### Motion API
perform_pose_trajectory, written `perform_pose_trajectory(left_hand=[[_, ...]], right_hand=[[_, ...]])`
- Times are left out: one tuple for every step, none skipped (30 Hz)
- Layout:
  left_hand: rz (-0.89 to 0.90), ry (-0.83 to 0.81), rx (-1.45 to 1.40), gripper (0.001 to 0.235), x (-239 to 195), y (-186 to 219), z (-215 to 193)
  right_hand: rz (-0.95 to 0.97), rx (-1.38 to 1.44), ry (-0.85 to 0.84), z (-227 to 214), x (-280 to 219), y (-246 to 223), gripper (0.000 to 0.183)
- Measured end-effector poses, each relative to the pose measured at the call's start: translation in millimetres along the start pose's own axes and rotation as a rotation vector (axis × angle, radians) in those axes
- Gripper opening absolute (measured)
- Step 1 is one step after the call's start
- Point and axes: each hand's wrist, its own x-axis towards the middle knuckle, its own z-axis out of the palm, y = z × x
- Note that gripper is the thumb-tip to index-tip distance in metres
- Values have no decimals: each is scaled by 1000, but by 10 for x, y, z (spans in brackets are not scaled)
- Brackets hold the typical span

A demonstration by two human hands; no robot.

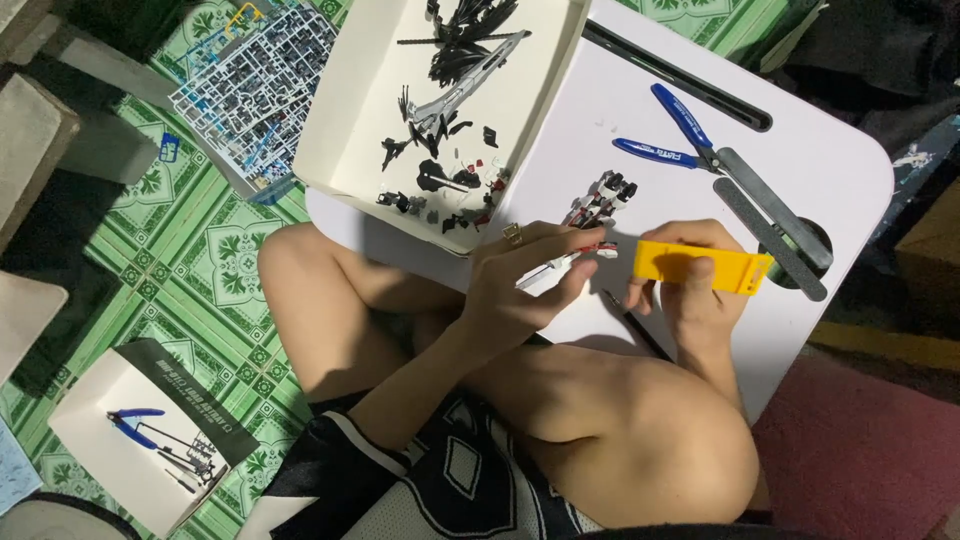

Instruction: Trimming and cleaning small plastic model parts using a hobby knife while sitting on the floor.

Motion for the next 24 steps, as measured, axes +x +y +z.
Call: perform_pose_trajectory(left_hand=[[0, 1, 1, 17, 0, 3, 4], [12, 6, 4, 19, 3, 6, 6], [25, 11, 8, 21, 6, 9, 9], [24, 11, 8, 21, 6, 11, 6], [28, 15, -20, 19, 5, 12, 3], [32, 18, -48, 16, 8, 12, 2], [32, 17, -48, 16, 13, 10, -4], [24, 8, -52, 15, 19, 8, -11], [16, 0, -56, 13, 25, 6, -20], [16, 1, -55, 13, 23, -8, -24], [9, -2, -85, 13, 20, -24, -28], [2, -5, -114, 13, 16, -41, -31], [1, -4, -115, 13, 16, -32, -31], [-6, -5, -115, 12, 18, -24, -29], [-12, -5, -116, 10, 21, -14, -28], [-12, -5, -116, 10, 19, 0, -36], [-67, -22, -165, 13, 16, 13, -46], [-123, -39, -214, 15, 8, 28, -53], [-123, -38, -213, 15, -5, 26, -45], [-144, -36, -217, 15, -16, 24, -37], [-166, -35, -220, 15, -28, 21, -28], [-166, -34, -220, 15, -31, 21, -32], [-180, -35, -227, 15, -35, 20, -35], [-196, -37, -235, 15, -40, 21, -36]], right_hand=[[0, 0, -1, -49, -27, 60, 59], [-5, 37, 3, -96, -53, 120, 55], [-11, 73, 7, -144, -78, 181, 51], [-10, 73, 7, -158, -82, 178, 51], [-12, 72, -2, -173, -87, 175, 44], [-16, 70, -10, -190, -90, 173, 37], [-16, 70, -9, -146, -58, 117, 37], [-18, 64, -16, -103, -26, 59, 29], [-21, 57, -24, -58, 7, 2, 21], [-21, 58, -25, -51, 19, -11, 21], [-24, 53, -27, -43, 31, -23, 18], [-26, 49, -28, -37, 40, -34, 16], [-25, 49, -28, -31, 34, -30, 16], [-24, 47, -23, -27, 29, -28, 15], [-22, 46, -19, -23, 23, -27, 14], [-23, 46, -19, -18, 26, -31, 14], [-14, 36, -23, -13, 28, -35, 15], [-4, 27, -28, -9, 26, -38, 15], [-3, 28, -29, 5, 33, -45, 15], [-7, 26, -36, 19, 39, -54, 14], [-11, 25, -44, 33, 44, -62, 14], [-10, 26, -44, 33, 46, -62, 14], [-13, 17, -44, 32, 47, -62, 14], [-16, 6, -42, 31, 43, -65, 14]])
